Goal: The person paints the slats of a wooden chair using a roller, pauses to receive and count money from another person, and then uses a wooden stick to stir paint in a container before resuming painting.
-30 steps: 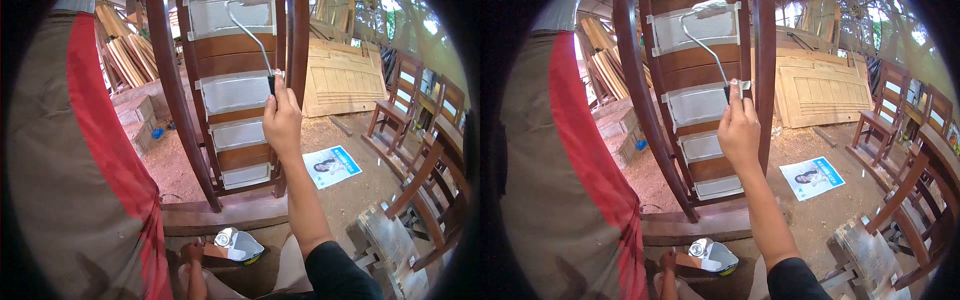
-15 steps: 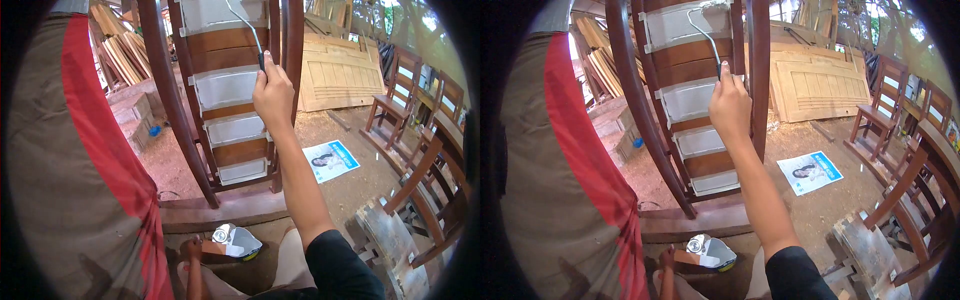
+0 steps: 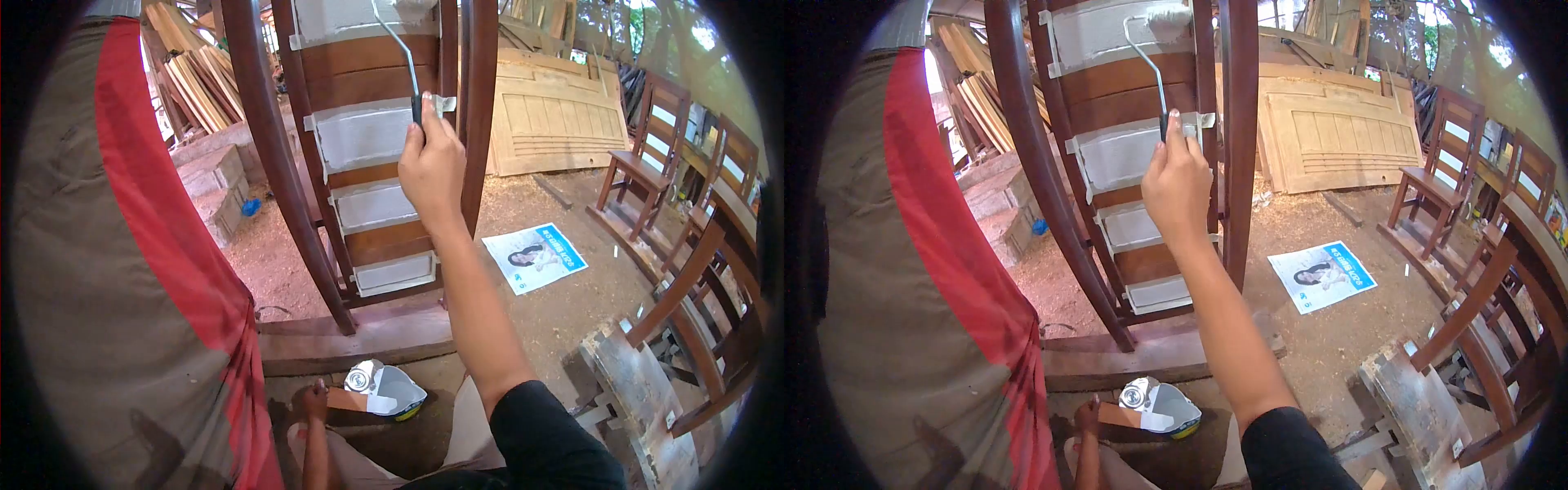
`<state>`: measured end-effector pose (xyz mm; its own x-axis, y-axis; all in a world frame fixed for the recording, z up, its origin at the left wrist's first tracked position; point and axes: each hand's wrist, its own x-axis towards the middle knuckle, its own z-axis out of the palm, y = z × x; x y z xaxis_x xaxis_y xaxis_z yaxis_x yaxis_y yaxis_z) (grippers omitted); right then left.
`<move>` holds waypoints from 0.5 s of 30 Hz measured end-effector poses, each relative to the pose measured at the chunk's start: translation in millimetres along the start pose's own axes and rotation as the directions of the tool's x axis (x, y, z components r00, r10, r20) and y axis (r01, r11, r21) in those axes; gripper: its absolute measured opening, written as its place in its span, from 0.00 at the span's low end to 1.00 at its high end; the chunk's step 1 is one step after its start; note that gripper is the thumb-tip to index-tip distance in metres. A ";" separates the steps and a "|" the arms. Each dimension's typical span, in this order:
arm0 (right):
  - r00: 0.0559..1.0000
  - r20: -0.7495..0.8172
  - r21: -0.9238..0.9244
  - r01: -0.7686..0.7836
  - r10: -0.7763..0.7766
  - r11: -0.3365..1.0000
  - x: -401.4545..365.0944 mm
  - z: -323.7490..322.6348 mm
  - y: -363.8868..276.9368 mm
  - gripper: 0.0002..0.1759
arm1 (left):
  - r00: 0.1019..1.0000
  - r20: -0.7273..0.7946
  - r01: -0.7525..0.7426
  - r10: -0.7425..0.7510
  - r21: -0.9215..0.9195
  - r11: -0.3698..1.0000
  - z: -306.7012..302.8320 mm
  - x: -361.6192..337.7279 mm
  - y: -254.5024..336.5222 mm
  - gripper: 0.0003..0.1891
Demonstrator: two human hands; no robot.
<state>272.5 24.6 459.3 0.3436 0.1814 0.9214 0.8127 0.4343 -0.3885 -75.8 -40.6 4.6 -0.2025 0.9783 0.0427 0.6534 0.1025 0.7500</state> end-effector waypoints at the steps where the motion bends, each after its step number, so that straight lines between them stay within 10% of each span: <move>1: 1.000 -0.019 0.015 -0.004 0.004 1.000 6.4 1.0 -1.3 0.24 | 1.000 0.000 -0.005 0.005 0.000 1.000 -1.3 -1.6 3.1 0.36; 15: 0.997 0.035 0.026 -0.070 0.069 0.997 -30.4 -0.3 11.6 0.25 | 0.998 -0.010 -0.063 0.063 -0.015 0.998 0.0 -2.4 -1.5 0.36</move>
<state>271.6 23.9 426.8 0.3823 0.2416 0.8919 0.7740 0.4435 -0.4519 -76.4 -43.1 3.4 -0.1681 0.9811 0.0962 0.6542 0.0380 0.7554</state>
